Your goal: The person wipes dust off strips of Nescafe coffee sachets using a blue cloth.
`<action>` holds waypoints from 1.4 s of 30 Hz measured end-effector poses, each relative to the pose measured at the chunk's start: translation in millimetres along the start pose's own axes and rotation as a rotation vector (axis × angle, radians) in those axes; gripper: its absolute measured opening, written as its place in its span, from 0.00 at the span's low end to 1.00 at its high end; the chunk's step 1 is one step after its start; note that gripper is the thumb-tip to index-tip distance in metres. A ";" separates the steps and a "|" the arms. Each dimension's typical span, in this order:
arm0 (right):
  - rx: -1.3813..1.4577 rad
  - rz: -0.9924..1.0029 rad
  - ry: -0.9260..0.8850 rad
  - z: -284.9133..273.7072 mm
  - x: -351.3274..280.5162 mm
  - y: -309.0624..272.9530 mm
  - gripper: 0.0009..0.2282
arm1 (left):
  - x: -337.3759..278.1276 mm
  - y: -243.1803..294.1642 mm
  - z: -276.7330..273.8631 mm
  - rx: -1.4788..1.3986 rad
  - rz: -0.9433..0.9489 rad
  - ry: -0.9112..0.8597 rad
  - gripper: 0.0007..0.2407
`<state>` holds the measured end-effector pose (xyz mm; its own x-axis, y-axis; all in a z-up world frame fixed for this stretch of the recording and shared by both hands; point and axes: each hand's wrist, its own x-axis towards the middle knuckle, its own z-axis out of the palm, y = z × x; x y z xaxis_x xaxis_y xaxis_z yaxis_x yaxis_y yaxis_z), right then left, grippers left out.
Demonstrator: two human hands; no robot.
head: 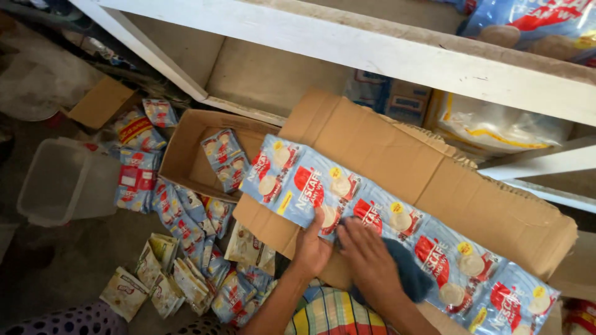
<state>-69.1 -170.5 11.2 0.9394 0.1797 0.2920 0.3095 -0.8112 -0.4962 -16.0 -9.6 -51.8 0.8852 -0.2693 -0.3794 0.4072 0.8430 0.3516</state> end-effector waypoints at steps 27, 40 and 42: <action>-0.298 0.216 0.079 -27.9 36.4 52.7 0.25 | -13.1 7.7 29.8 -0.007 -0.072 -0.015 0.21; -0.027 -0.036 0.061 -21.7 13.8 19.2 0.24 | 0.2 14.1 5.2 0.074 -0.116 0.087 0.22; -0.048 -0.038 0.065 -37.1 -1.5 37.8 0.24 | 6.4 33.6 19.9 0.094 -0.095 0.100 0.22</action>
<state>-64.3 -222.1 22.4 0.9153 0.1756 0.3626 0.3355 -0.8304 -0.4449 7.9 7.8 -25.4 0.8168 -0.2943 -0.4962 0.5114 0.7674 0.3867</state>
